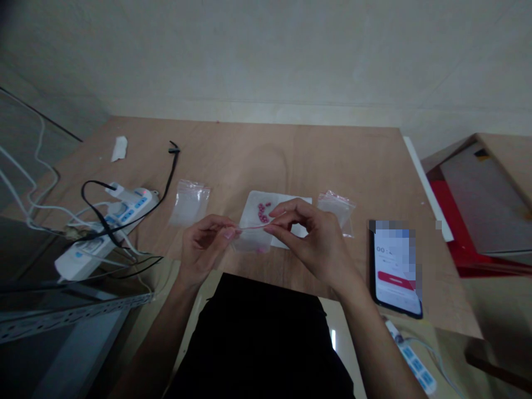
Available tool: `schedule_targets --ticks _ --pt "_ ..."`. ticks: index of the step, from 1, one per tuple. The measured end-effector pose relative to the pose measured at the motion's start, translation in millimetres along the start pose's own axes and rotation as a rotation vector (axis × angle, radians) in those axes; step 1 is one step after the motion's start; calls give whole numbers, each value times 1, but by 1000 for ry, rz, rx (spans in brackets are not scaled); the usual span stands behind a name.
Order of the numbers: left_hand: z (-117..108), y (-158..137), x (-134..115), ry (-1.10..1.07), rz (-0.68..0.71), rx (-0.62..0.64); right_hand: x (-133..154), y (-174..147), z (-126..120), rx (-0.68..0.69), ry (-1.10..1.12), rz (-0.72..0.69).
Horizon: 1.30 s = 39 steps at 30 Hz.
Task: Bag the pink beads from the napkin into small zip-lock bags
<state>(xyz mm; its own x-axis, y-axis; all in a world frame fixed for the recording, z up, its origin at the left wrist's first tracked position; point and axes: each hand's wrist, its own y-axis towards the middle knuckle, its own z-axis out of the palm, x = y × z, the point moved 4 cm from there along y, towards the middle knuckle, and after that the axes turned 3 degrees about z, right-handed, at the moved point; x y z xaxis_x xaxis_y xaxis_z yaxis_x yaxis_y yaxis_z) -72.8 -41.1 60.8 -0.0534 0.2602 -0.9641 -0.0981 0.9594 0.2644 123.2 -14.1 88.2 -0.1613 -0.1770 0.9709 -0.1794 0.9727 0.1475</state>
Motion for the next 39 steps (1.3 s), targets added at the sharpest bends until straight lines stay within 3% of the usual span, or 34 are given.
schedule_targets --ticks 3,11,19,25,30,35,39 --pt "3 0 2 26 -23 36 1 -1 0 16 -45 -7" --pt "8 -4 4 -7 -70 -22 -5 -2 16 77 84 45" --pt "11 -1 4 51 -29 103 -6 0 20 103 195 88" --pt "14 -1 3 43 21 69 -14 0 21 100 222 133" --pt "16 -3 3 61 33 78 -19 -5 27 115 155 187" --pt "17 -3 5 143 -3 63 -11 -8 26 3 -16 102" --pt "20 -1 8 94 -49 114 -10 -8 23 -9 -54 97"
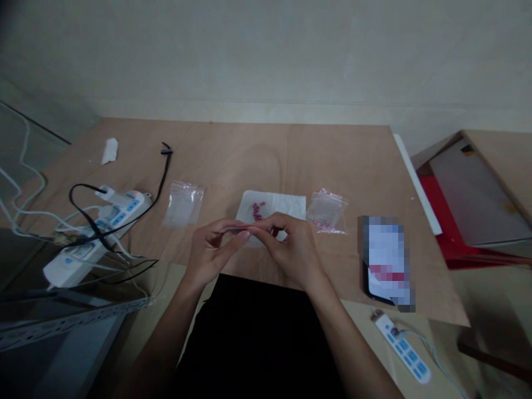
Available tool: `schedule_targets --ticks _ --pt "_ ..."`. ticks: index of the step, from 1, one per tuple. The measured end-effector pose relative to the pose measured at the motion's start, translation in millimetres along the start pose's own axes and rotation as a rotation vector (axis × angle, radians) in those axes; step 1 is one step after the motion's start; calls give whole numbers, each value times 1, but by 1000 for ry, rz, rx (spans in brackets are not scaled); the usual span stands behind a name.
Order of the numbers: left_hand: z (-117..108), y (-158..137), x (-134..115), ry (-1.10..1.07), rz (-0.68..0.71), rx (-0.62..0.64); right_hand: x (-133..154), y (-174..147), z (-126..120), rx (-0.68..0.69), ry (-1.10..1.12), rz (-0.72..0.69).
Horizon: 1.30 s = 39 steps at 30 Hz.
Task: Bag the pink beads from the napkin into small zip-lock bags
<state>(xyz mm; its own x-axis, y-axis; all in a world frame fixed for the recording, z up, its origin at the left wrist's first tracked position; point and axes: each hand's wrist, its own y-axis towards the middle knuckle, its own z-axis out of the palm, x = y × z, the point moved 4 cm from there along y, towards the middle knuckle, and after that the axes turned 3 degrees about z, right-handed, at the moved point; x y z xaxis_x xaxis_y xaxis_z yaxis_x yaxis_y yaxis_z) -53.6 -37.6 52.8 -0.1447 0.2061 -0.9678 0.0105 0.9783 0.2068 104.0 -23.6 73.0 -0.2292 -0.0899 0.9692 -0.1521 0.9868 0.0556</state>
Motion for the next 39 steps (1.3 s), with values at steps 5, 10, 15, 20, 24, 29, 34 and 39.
schedule_targets --ticks 5,10,15,20,24,29,34,39 --pt "3 3 1 -13 -29 28 -8 -1 -4 12 93 62" --pt "9 2 -5 42 63 27 -11 -7 -6 7 33 21" --pt "12 3 -8 99 39 108 -7 -11 -13 -40 -189 -66" --pt "7 8 -10 118 14 212 -6 -10 -17 -1 -194 -92" --pt "-14 14 4 111 -20 95 -12 -7 -33 -108 -108 -24" --pt "-81 30 37 543 30 -484 -37 5 -93 -471 -111 58" --pt "-119 54 68 857 -142 -539 -64 21 -132 -520 -468 149" --pt "-122 66 75 971 -234 -492 -67 18 -133 -568 -652 152"
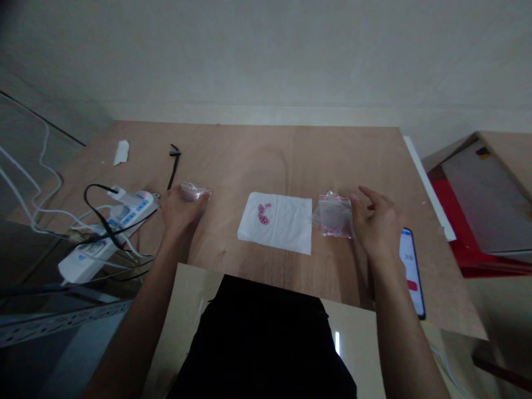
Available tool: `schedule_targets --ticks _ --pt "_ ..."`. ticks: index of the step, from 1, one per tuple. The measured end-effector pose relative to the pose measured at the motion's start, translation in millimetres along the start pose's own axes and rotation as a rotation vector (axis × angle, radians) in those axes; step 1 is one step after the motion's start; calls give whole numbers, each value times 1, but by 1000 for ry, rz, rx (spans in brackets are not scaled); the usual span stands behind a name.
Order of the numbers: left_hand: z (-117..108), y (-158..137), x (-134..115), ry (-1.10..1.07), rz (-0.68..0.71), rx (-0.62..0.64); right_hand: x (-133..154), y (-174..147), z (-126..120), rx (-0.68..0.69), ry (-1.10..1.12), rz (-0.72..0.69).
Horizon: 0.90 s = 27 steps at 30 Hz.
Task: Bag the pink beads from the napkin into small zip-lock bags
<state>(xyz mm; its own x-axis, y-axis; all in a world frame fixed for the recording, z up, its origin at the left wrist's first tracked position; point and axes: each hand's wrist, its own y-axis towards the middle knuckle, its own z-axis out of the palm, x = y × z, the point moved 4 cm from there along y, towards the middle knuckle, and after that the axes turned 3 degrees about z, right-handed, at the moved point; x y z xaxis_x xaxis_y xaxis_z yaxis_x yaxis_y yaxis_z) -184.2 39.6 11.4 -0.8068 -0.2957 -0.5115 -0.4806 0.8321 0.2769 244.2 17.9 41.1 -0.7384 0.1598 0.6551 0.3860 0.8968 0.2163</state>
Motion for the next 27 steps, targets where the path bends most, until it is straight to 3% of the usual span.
schedule_targets --ticks 7,15,20,24,27 --pt "-5 -10 -15 -26 199 -110 14 -10 2 -90 -20 -166" --pt "-13 -27 -33 -142 441 -186 42 -19 14 -18 80 -269" --pt "-21 -50 -58 -297 630 -109 98 -40 23 180 294 -397" --pt "-22 -68 -82 -381 820 -86 139 -51 43 448 496 -460" --pt "-22 -77 -92 -409 896 -71 149 -52 60 663 570 -451"
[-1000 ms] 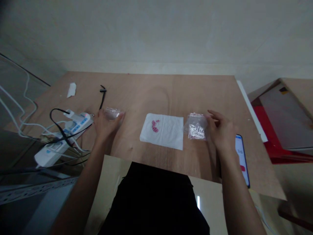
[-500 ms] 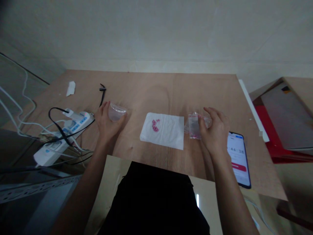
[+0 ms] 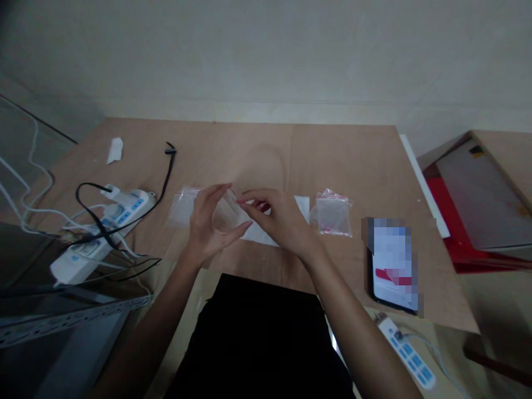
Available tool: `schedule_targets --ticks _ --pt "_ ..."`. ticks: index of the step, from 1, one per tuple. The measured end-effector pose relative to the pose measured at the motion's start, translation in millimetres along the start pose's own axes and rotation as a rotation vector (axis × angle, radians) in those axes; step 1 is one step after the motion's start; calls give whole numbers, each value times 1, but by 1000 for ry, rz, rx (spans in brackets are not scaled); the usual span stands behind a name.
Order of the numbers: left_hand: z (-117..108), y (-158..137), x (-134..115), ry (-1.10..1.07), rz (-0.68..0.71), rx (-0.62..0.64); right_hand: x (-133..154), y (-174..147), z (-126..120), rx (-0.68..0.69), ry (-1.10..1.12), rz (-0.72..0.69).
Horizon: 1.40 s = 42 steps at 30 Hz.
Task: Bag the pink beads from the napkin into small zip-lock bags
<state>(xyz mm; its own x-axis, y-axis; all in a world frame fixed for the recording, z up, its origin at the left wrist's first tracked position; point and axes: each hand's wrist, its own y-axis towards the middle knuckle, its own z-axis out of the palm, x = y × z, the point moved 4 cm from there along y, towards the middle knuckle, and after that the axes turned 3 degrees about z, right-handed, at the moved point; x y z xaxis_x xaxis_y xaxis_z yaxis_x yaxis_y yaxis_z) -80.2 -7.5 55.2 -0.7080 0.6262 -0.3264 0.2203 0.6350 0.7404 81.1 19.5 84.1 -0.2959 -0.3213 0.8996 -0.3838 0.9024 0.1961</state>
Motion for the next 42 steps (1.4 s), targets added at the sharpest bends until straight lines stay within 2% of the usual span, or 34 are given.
schedule_targets --ticks 4,8,11,16,20,23,27,30,36,40,42 --pt "4 -1 -6 -44 -13 71 -12 2 5 150 127 66" --pt "7 -3 -13 -110 -51 167 -23 -5 3 149 169 142" --pt "9 -2 -21 -131 -73 230 -26 -10 1 121 116 179" --pt "12 6 -31 -114 -99 326 -13 -12 -1 129 -103 43" --pt "11 6 -29 -135 -166 343 -1 -15 0 235 -241 -65" --pt "9 0 -24 -192 -227 366 -1 -23 1 325 -268 -115" --pt "5 -10 -25 -237 -253 468 -7 -35 5 394 -224 -138" --pt "3 -16 -28 -237 -273 484 -7 -41 10 339 -143 -176" --pt "0 -22 -28 -205 -350 412 -12 -39 7 154 -74 -196" --pt "-3 -26 -23 -156 -383 371 -46 -14 -7 -42 -324 -88" --pt "-3 -28 -21 -159 -390 367 -65 1 -5 -12 -450 -79"
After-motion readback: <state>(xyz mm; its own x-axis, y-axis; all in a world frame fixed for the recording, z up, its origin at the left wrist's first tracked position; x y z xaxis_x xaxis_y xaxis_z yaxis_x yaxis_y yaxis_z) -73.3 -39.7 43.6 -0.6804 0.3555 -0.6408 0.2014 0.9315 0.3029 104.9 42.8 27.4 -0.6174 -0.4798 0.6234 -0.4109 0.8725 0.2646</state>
